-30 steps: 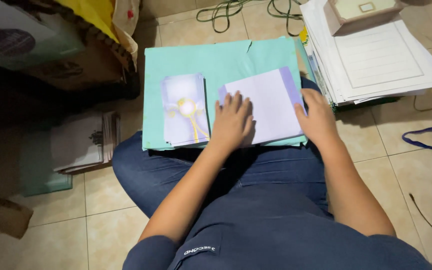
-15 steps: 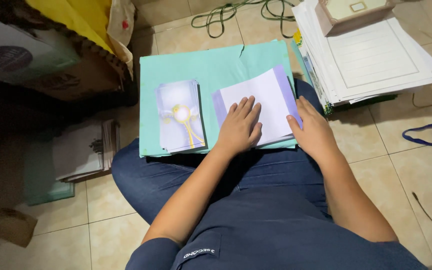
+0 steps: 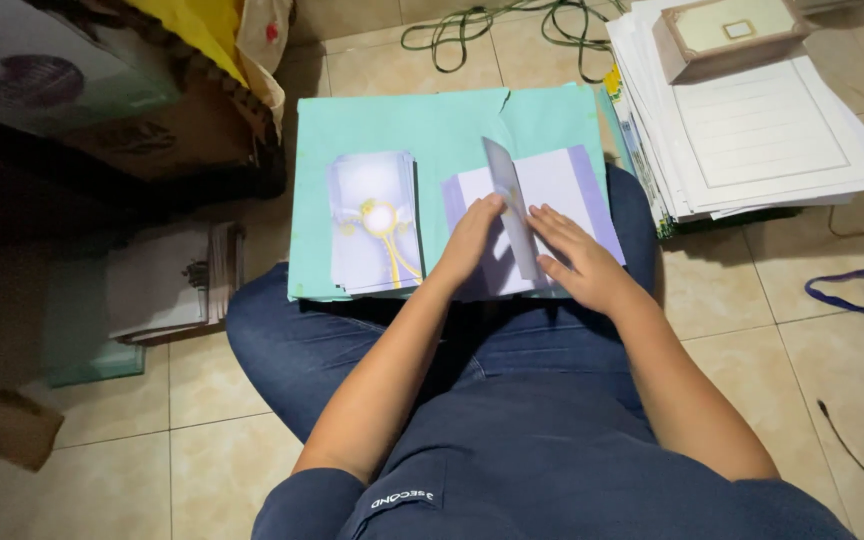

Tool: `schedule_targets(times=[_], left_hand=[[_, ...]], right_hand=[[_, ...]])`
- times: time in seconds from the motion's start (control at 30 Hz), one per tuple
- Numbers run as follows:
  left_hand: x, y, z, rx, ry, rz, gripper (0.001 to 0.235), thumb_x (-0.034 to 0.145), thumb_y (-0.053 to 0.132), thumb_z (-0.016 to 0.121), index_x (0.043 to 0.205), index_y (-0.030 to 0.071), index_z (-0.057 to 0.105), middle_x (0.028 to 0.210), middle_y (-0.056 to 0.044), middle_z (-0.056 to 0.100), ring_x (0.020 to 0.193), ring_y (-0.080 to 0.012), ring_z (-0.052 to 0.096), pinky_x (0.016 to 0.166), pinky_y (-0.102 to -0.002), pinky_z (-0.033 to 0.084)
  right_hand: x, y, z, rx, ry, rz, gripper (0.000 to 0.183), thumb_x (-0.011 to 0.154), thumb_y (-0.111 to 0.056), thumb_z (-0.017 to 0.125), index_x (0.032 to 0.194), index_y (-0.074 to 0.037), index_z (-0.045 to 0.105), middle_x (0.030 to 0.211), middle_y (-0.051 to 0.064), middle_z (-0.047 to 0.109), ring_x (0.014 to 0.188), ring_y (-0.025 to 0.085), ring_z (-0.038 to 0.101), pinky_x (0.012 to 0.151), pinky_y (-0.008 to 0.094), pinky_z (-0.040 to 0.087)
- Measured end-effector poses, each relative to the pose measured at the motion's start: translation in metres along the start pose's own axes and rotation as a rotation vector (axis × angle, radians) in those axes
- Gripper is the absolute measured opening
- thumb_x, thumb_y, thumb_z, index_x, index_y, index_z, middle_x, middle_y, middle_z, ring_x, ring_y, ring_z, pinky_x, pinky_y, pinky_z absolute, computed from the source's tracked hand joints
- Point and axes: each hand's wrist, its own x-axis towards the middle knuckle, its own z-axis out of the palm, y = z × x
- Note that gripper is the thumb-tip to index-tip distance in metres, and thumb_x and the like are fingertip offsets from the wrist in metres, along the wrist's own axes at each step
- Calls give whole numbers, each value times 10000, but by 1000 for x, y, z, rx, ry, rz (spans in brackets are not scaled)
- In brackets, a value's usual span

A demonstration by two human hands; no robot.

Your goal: Manually folding printed paper invitations one by one.

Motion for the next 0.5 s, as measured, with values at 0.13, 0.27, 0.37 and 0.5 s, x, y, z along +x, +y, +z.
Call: schedule_targets(times=[0.13, 0.27, 0.37, 0.5], left_hand=[[1, 1, 1, -22, 44, 39, 593, 1128, 453, 354, 1487, 9, 513, 1509, -304, 476, 1494, -431, 322, 1276, -501, 209], [-1, 6, -1, -234, 153, 27, 659, 1103, 406, 400, 1570, -50, 309, 1616, -311, 289, 1535, -407, 232, 1288, -489, 166], [4, 8, -6, -138, 296, 134, 677, 1064, 233, 425, 1627, -14, 141, 1676, -285, 156, 1564, -405, 135, 1292, -519, 100], [12, 37, 6, 826, 318, 271, 604, 958, 168, 585, 1530, 34, 443, 1665, -275, 207, 1559, -458, 149, 1212, -714, 114]], right_hand=[[5, 0, 10, -220, -1, 3, 636, 1026, -430, 505, 1570, -113, 415, 1607, 106, 421, 1506, 279, 339, 1247, 461, 202], [5, 0, 16, -314, 28, 17, 603, 1051, -423, 495, 1550, -88, 439, 1596, 108, 442, 1494, 259, 369, 1233, 450, 238], [5, 0, 15, -370, 6, 27, 579, 1041, -368, 502, 1552, -103, 436, 1605, 95, 432, 1497, 248, 366, 1231, 442, 246], [6, -2, 12, -374, -63, 57, 530, 1045, -187, 416, 1568, -102, 407, 1630, 106, 391, 1505, 265, 345, 1236, 448, 225]])
